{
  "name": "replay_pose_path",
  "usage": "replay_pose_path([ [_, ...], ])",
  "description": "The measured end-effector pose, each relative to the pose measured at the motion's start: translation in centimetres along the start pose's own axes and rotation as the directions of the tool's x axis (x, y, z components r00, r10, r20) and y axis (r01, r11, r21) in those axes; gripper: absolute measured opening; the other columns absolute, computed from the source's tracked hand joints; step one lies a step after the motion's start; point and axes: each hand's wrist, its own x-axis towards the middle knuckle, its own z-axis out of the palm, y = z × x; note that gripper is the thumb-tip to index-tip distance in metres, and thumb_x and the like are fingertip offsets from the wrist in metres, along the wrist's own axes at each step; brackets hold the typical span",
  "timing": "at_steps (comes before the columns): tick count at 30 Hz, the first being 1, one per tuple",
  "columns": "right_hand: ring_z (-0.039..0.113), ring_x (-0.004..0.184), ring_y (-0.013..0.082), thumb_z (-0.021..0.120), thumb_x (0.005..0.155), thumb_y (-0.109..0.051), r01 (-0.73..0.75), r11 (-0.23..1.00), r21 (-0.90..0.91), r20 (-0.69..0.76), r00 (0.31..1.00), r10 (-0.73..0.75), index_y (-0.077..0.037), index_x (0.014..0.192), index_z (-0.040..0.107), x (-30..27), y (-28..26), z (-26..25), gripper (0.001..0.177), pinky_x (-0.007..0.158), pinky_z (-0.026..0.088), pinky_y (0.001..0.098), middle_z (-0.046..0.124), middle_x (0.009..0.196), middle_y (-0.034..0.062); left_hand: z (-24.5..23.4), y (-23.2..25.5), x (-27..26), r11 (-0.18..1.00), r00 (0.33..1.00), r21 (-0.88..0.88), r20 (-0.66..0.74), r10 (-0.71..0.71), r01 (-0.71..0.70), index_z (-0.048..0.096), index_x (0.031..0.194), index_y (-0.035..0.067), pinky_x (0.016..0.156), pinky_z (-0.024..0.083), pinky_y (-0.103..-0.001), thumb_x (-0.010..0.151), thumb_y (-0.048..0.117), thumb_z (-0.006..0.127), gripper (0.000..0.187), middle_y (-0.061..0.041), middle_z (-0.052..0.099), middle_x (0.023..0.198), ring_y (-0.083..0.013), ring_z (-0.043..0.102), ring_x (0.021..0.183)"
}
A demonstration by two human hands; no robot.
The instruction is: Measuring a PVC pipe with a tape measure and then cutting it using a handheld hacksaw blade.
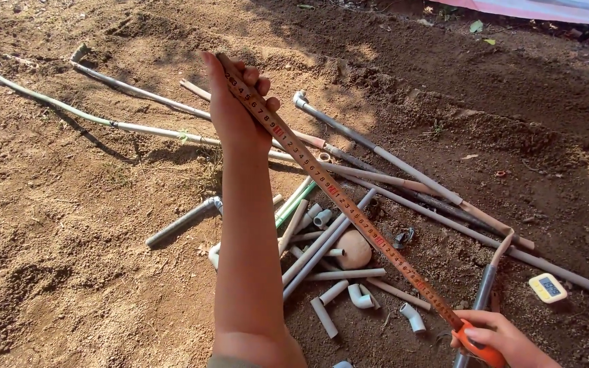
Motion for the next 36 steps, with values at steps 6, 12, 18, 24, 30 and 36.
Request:
replay_pose_path([
  [6, 0.073, 0.079, 0.0406, 0.057, 0.065, -0.006, 0.196, 0.977, -0.083, 0.062, 0.980, -0.191, 0.012, 0.117, 0.071, 0.7, 0.7, -0.2, 0.056, 0.076, 0.053, 0.0480, 0.081, 0.080, 0.0348, 0.1, -0.3, -0.3, 1.000, 1.000, 0.002, -0.006, 0.008, -0.008, 0.053, 0.075, 0.010, 0.037, 0.036, -0.022, 0.084, 0.048, 0.047, 0.039, 0.002, 0.053, 0.055, -0.0114, 0.053, 0.045],
  [12, 0.073, 0.078, 0.0322, 0.058, 0.061, -0.011, 0.248, 0.960, -0.131, 0.065, 0.968, -0.241, 0.009, 0.113, 0.073, -1.1, -0.5, 0.9, 0.058, 0.078, 0.053, 0.0426, 0.081, 0.078, 0.0266, 1.1, 0.1, -0.9, 0.998, 0.987, 0.055, -0.163, -0.010, 0.020, 0.052, 0.074, 0.009, 0.034, 0.036, -0.022, 0.087, 0.042, 0.044, 0.037, -0.001, 0.053, 0.052, -0.0122, 0.052, 0.041],
  [18, 0.075, 0.078, 0.0293, 0.062, 0.061, -0.017, 0.262, 0.949, -0.176, 0.064, 0.965, -0.255, 0.005, 0.121, 0.064, -1.2, -0.7, 0.6, 0.064, 0.074, 0.058, 0.0395, 0.081, 0.086, 0.0242, 1.4, 0.3, -0.9, 0.994, 0.973, 0.102, -0.231, -0.015, 0.039, 0.051, 0.073, 0.009, 0.033, 0.036, -0.022, 0.090, 0.039, 0.042, 0.035, -0.001, 0.053, 0.050, -0.0134, 0.054, 0.040],
  [24, 0.076, 0.085, 0.0213, 0.065, 0.064, -0.027, 0.285, 0.892, -0.352, 0.101, 0.958, -0.267, -0.003, 0.125, 0.059, -1.1, -0.3, 0.0, 0.065, 0.075, 0.060, 0.0324, 0.079, 0.096, 0.0153, 2.8, 0.1, -2.1, 0.989, 0.945, 0.130, -0.325, -0.023, 0.069, 0.053, 0.076, 0.008, 0.038, 0.039, -0.022, 0.090, 0.038, 0.038, 0.037, -0.002, 0.053, 0.052, -0.0136, 0.055, 0.042],
  [30, 0.068, 0.087, 0.0176, 0.064, 0.061, -0.030, 0.357, 0.823, -0.441, 0.152, 0.934, -0.324, -0.006, 0.122, 0.059, -2.9, -1.1, 0.3, 0.066, 0.072, 0.057, 0.0296, 0.069, 0.110, 0.0083, 1.7, -1.0, -1.4, 0.995, 0.939, 0.094, -0.345, -0.004, 0.038, 0.052, 0.073, 0.008, 0.034, 0.033, -0.022, 0.091, 0.034, 0.037, 0.036, -0.001, 0.053, 0.049, -0.0141, 0.053, 0.041],
  [36, 0.069, 0.088, 0.0252, 0.057, 0.059, -0.031, 0.364, 0.832, -0.418, 0.226, 0.929, -0.293, -0.016, 0.131, 0.050, -3.1, -1.2, -0.3, 0.074, 0.068, 0.057, 0.0371, 0.065, 0.112, 0.0141, -4.2, -2.8, 2.2, 0.992, 0.988, 0.078, -0.128, -0.090, 0.101, 0.050, 0.089, 0.013, 0.047, 0.038, -0.020, 0.099, 0.021, 0.031, 0.023, 0.001, 0.057, 0.068, -0.0116, 0.056, 0.061],
])
